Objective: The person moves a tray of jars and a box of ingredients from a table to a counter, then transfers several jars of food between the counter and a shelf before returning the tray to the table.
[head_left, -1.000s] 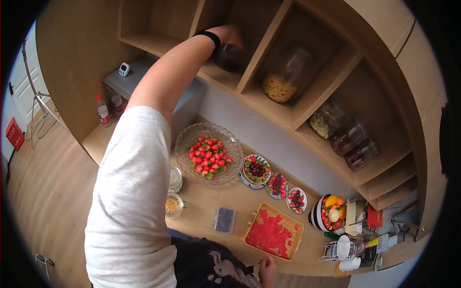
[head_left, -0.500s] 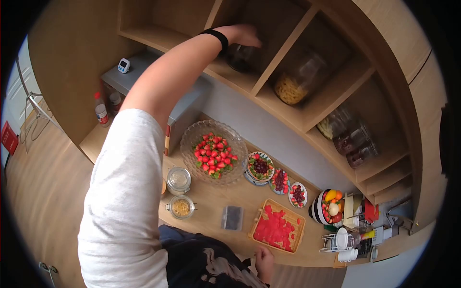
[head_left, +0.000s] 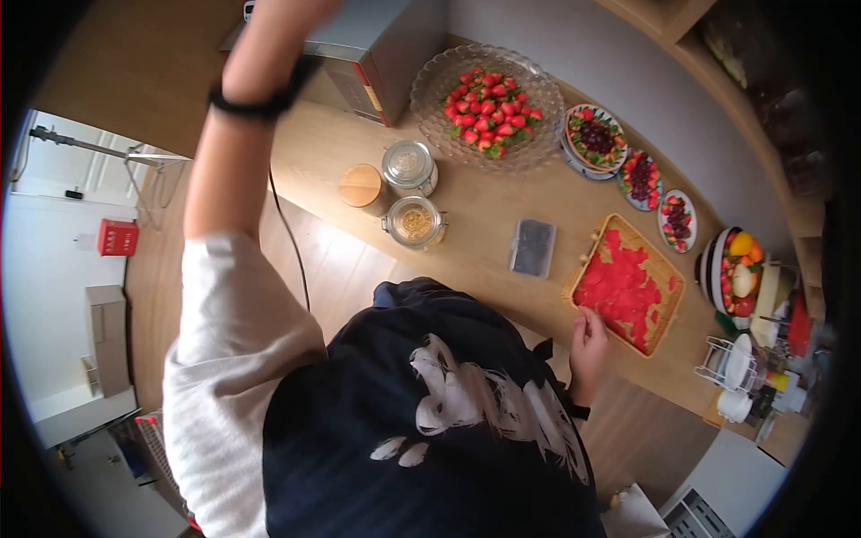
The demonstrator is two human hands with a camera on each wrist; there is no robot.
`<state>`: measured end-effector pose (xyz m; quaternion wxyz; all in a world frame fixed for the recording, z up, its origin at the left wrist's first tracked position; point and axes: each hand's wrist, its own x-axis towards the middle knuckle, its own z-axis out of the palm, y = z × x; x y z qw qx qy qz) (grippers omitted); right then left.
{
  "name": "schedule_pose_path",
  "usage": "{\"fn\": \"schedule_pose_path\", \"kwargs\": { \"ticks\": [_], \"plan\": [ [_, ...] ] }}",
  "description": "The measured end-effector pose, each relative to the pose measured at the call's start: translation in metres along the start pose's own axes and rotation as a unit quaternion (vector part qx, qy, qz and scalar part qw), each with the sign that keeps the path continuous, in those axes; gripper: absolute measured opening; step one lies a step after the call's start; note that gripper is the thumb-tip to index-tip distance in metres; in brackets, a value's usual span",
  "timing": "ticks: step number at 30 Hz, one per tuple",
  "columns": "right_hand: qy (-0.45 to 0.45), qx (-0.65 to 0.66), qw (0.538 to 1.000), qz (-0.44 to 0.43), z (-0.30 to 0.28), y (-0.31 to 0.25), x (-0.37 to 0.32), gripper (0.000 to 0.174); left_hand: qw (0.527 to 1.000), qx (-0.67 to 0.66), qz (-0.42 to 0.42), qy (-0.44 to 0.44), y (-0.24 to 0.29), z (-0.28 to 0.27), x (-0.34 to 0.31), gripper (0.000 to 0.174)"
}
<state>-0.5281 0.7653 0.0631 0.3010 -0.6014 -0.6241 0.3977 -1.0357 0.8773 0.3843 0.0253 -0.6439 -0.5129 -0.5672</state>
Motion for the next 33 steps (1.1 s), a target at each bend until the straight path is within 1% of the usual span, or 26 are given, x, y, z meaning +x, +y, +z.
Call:
{"fn": "schedule_pose_path", "kwargs": {
  "ticks": [1,2,3,4,5,6,7,8,9,11,12,13,14,15,16,18,20,21,23,24,27,28,29,30,32,33],
  "plan": [
    [-0.006,0.013,1.0,0.006,0.004,-0.006,0.008,0.019,0.962,0.212,0.167,-0.051,0.005,-0.009,-0.031,0.027],
    [-0.012,-0.052,0.994,-0.094,0.009,-0.013,0.017,0.018,0.977,0.205,0.05,-0.044,-0.03,-0.016,-0.071,0.025],
    [-0.016,-0.113,0.975,-0.189,0.017,-0.022,0.022,0.018,0.97,0.222,0.035,-0.093,-0.018,-0.011,-0.103,0.03],
    [-0.054,-0.097,0.978,-0.178,0.025,-0.032,0.029,0.017,0.957,0.262,0.004,-0.126,-0.041,-0.013,-0.142,0.035],
    [-0.076,-0.079,0.974,-0.199,0.036,-0.044,0.037,0.016,0.944,0.274,-0.058,-0.173,-0.049,-0.013,-0.177,0.042],
    [-0.102,-0.058,0.97,-0.212,0.05,-0.049,0.043,0.017,0.924,0.266,-0.163,-0.22,-0.061,-0.015,-0.214,0.051],
    [-0.123,-0.041,0.964,-0.23,0.062,-0.056,0.052,0.019,0.909,0.298,-0.142,-0.255,-0.085,-0.022,-0.252,0.067],
    [-0.167,-0.019,0.958,-0.232,0.074,-0.065,0.06,0.023,0.881,0.304,-0.204,-0.298,-0.089,-0.027,-0.28,0.085],
    [-0.21,0.002,0.949,-0.235,0.087,-0.076,0.066,0.028,0.854,0.311,-0.24,-0.341,-0.09,-0.031,-0.297,0.095],
    [-0.296,0.035,0.923,-0.243,0.111,-0.106,0.074,0.047,0.876,0.245,-0.256,-0.328,-0.107,-0.033,-0.326,0.106],
    [-0.301,0.011,0.915,-0.268,0.128,-0.112,0.08,0.06,0.885,0.205,-0.267,-0.32,-0.114,-0.03,-0.333,0.111],
    [-0.308,-0.015,0.906,-0.29,0.148,-0.113,0.081,0.074,0.891,0.137,-0.294,-0.316,-0.117,-0.028,-0.333,0.119],
    [-0.298,-0.027,0.903,-0.308,0.164,-0.119,0.079,0.083,0.909,0.118,-0.252,-0.31,-0.125,-0.026,-0.335,0.117],
    [-0.284,-0.041,0.9,-0.328,0.18,-0.126,0.079,0.092,0.913,0.093,-0.252,-0.307,-0.135,-0.026,-0.336,0.114],
    [-0.297,-0.05,0.9,-0.316,0.195,-0.134,0.078,0.101,0.917,0.069,-0.25,-0.301,-0.147,-0.026,-0.339,0.111],
    [-0.326,-0.059,0.899,-0.287,0.216,-0.149,0.07,0.102,0.923,-0.012,-0.256,-0.287,-0.17,-0.028,-0.344,0.097],
    [-0.272,-0.067,0.927,-0.249,0.238,-0.154,0.057,0.096,0.914,-0.039,-0.252,-0.315,-0.181,-0.037,-0.334,0.091],
    [-0.264,-0.088,0.932,-0.233,0.239,-0.161,0.053,0.098,0.909,-0.044,-0.236,-0.341,-0.18,-0.045,-0.32,0.089],
    [-0.248,-0.129,0.937,-0.209,0.246,-0.174,0.042,0.104,0.902,-0.066,-0.224,-0.364,-0.2,-0.068,-0.309,0.09],
    [-0.24,-0.138,0.943,-0.185,0.253,-0.175,0.036,0.11,0.896,-0.078,-0.227,-0.372,-0.2,-0.083,-0.295,0.09],
    [-0.211,-0.113,0.96,-0.143,0.265,-0.192,0.018,0.117,0.901,-0.121,-0.208,-0.36,-0.2,-0.134,-0.255,0.089],
    [-0.183,-0.142,0.964,-0.133,0.271,-0.194,0.011,0.118,0.901,-0.115,-0.191,-0.372,-0.197,-0.152,-0.24,0.09],
    [-0.161,-0.14,0.968,-0.128,0.28,-0.186,0.006,0.118,0.905,-0.104,-0.167,-0.377,-0.195,-0.168,-0.222,0.091],
    [-0.127,-0.136,0.97,-0.156,0.288,-0.176,0.002,0.11,0.884,-0.15,-0.213,-0.388,-0.192,-0.184,-0.207,0.095],
    [-0.081,-0.135,0.972,-0.175,0.3,-0.167,-0.002,0.109,0.908,-0.104,-0.128,-0.385,-0.189,-0.213,-0.17,0.098],
    [-0.072,-0.111,0.98,-0.147,0.302,-0.171,-0.005,0.104,0.92,-0.093,-0.109,-0.365,-0.19,-0.226,-0.147,0.098]
  ]
}}
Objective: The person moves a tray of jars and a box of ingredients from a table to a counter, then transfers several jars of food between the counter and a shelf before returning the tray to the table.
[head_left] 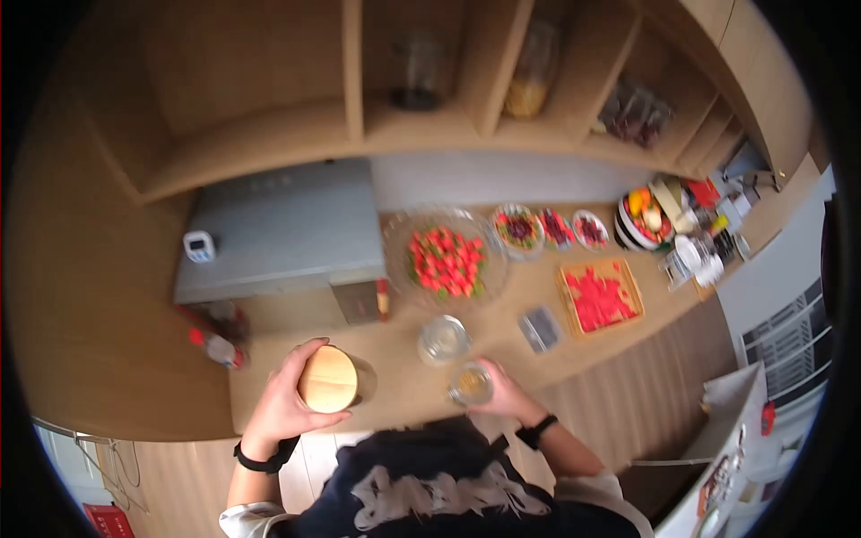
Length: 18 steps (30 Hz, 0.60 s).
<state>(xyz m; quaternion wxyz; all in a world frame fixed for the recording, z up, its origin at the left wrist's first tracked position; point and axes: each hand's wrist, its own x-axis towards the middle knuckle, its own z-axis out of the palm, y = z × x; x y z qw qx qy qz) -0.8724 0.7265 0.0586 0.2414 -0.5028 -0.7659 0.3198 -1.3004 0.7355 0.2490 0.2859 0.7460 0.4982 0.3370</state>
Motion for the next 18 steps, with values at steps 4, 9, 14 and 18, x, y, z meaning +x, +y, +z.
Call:
{"fn": "schedule_pose_path", "kwargs": {
  "ticks": [4,9,14,18],
  "plan": [
    [0.021,0.022,0.999,0.019,-0.014,-0.033,0.0,0.091,0.993,-0.017,0.066,0.099,0.027,-0.068,0.017,0.108],
    [0.043,0.061,0.996,0.052,-0.035,-0.053,-0.013,0.09,0.98,-0.037,0.068,0.186,0.055,-0.123,0.042,0.117],
    [0.093,0.113,0.988,0.041,-0.073,-0.083,-0.014,0.099,0.972,-0.077,0.058,0.214,0.054,-0.143,0.048,0.108],
    [0.129,0.121,0.984,-0.008,-0.128,-0.122,0.009,0.11,0.957,-0.097,0.109,0.253,0.046,-0.172,0.075,0.086]
  ]
}}
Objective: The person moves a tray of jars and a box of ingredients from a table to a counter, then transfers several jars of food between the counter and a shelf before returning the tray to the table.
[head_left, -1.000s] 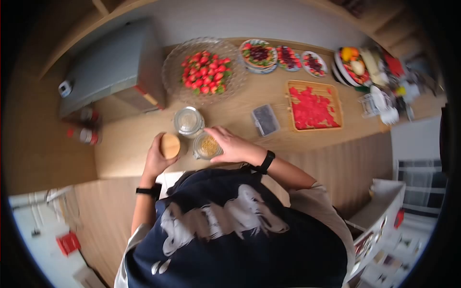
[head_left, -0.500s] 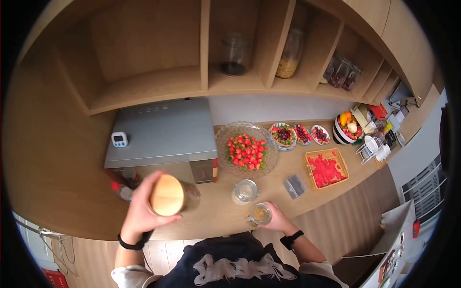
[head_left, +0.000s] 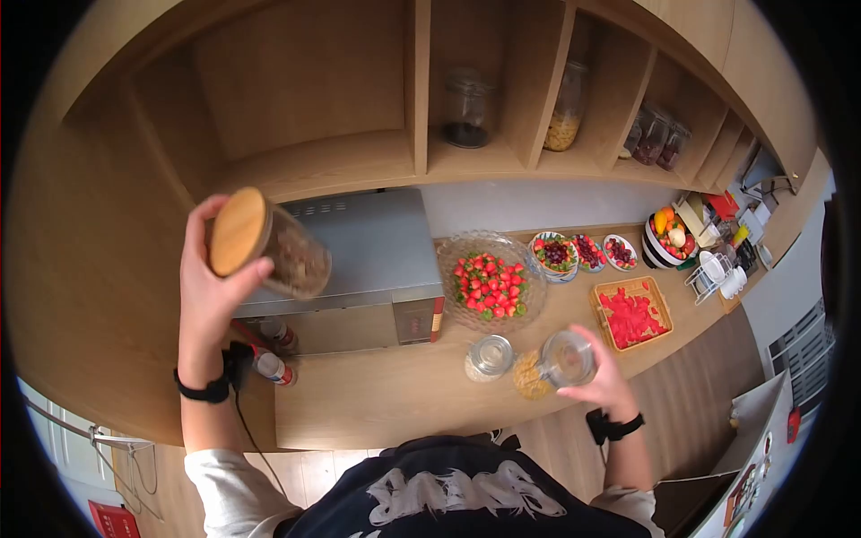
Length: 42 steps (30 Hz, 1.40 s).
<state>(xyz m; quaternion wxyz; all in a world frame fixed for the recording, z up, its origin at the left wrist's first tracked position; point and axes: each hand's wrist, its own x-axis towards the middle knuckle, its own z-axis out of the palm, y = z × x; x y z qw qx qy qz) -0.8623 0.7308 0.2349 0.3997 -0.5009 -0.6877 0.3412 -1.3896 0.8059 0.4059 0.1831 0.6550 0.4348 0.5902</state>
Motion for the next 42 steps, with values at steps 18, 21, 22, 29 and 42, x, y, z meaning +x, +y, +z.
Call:
{"fn": "schedule_pose_path", "kwargs": {
  "ticks": [18,21,22,29,42],
  "plan": [
    [0.095,0.091,0.971,-0.202,0.014,-0.155,0.136,0.094,0.999,-0.007,0.031,-0.025,0.014,0.025,0.053,0.078],
    [0.105,0.048,0.982,-0.151,-0.008,-0.13,0.12,0.093,0.998,-0.053,0.029,-0.012,0.02,0.057,-0.005,0.095],
    [0.13,0.016,0.982,-0.136,-0.02,-0.121,0.117,0.091,0.996,-0.079,0.008,-0.029,0.019,0.067,-0.023,0.109],
    [0.261,-0.157,0.953,0.001,-0.14,-0.036,0.096,0.093,0.951,-0.2,-0.109,-0.207,0.0,0.15,-0.109,0.117],
    [0.341,-0.125,0.931,0.047,-0.299,0.29,0.069,0.099,0.975,0.022,-0.053,-0.214,0.014,0.423,-0.098,0.082]
  ]
}}
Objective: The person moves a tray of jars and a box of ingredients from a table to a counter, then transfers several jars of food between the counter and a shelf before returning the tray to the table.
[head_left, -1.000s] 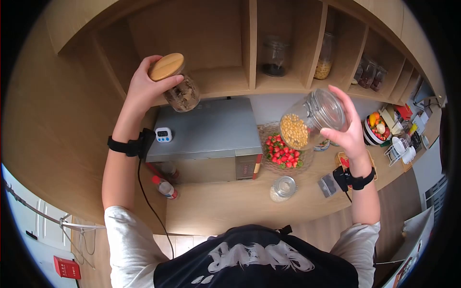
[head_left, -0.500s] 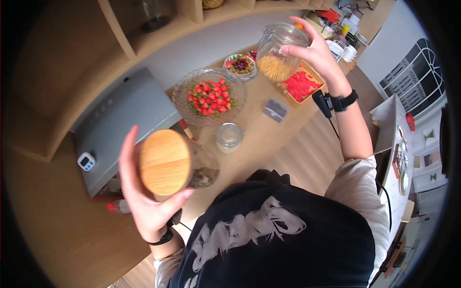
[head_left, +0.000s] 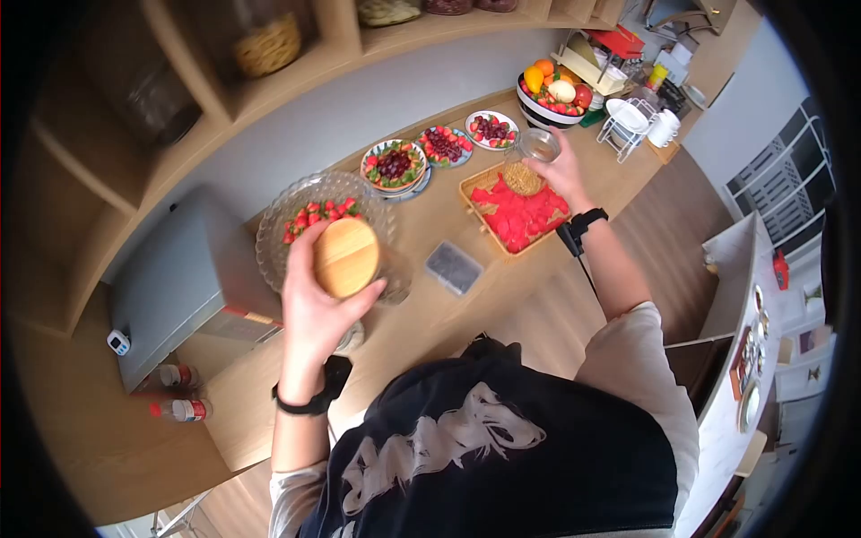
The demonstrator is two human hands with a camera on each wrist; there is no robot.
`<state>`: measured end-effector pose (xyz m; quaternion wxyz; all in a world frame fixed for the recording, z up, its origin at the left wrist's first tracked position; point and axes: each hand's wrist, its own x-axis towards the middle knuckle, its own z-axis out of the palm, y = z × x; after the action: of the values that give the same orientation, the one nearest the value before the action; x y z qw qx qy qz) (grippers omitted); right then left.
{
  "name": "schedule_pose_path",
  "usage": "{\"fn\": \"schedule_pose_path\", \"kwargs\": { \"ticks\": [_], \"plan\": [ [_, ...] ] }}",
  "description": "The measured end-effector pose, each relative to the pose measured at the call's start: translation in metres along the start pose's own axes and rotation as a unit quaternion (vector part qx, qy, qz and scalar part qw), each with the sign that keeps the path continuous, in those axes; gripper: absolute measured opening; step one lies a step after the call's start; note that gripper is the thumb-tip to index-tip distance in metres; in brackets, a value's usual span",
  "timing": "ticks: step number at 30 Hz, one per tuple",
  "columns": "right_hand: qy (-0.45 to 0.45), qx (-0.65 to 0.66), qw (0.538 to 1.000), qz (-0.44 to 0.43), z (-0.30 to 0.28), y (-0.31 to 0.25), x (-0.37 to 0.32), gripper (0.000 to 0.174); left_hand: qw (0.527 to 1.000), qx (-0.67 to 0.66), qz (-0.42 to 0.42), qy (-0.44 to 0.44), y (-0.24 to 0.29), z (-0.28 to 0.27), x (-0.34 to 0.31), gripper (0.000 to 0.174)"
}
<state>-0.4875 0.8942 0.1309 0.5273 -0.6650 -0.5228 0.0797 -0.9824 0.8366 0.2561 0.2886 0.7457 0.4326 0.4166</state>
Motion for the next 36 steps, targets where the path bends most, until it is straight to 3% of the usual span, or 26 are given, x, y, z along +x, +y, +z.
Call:
{"fn": "schedule_pose_path", "kwargs": {
  "ticks": [3,5,7,9,11,18,21,23,27,29,31,33,34,35,36],
  "plan": [
    [-0.037,0.04,0.998,0.037,-0.001,0.053,0.011,0.1,0.998,0.05,-0.024,-0.04,0.015,0.089,0.056,0.079],
    [-0.058,0.023,0.998,0.021,0.002,0.079,0.02,0.101,0.997,0.043,-0.006,-0.071,-0.003,0.151,0.091,0.082],
    [-0.084,0.034,0.995,0.03,0.004,0.096,0.026,0.101,0.989,0.065,-0.041,-0.127,-0.004,0.203,0.121,0.089],
    [-0.106,0.046,0.993,0.031,0.006,0.101,0.034,0.101,0.987,0.11,0.003,-0.117,-0.027,0.256,0.141,0.092],
    [-0.141,0.036,0.989,-0.016,0.004,0.1,0.037,0.099,0.981,0.139,-0.011,-0.134,-0.035,0.293,0.157,0.092],
    [-0.201,0.116,0.972,-0.025,0.001,0.116,0.043,0.099,0.955,0.228,-0.034,-0.187,-0.066,0.357,0.172,0.095],
    [-0.205,0.112,0.972,-0.029,0.009,0.124,0.038,0.098,0.939,0.247,-0.073,-0.228,-0.071,0.364,0.173,0.097],
    [-0.215,0.122,0.969,-0.014,0.012,0.121,0.031,0.098,0.951,0.25,-0.02,-0.183,-0.08,0.369,0.17,0.1],
    [-0.257,0.06,0.965,0.0,0.001,0.111,0.029,0.095,0.941,0.27,-0.065,-0.193,-0.076,0.367,0.165,0.107],
    [-0.229,0.048,0.971,-0.057,0.0,0.111,0.025,0.097,0.943,0.245,-0.095,-0.202,-0.06,0.344,0.154,0.104],
    [-0.153,-0.027,0.982,-0.11,-0.006,0.104,0.021,0.088,0.973,0.179,0.018,-0.142,-0.055,0.312,0.142,0.09],
    [-0.075,-0.013,0.987,-0.142,-0.019,0.072,0.014,0.073,0.973,0.192,0.063,-0.113,-0.022,0.255,0.119,0.07],
    [-0.02,-0.018,0.986,-0.167,-0.021,0.045,0.006,0.053,0.976,0.191,0.044,-0.09,-0.007,0.225,0.105,0.062],
    [-0.025,-0.014,0.986,-0.163,-0.014,0.031,-0.011,0.053,0.979,0.191,0.024,-0.066,0.002,0.196,0.09,0.055],
    [-0.098,0.031,0.987,-0.123,-0.007,0.017,-0.027,0.046,0.978,0.207,0.024,-0.026,-0.002,0.168,0.074,0.051]
  ]
}}
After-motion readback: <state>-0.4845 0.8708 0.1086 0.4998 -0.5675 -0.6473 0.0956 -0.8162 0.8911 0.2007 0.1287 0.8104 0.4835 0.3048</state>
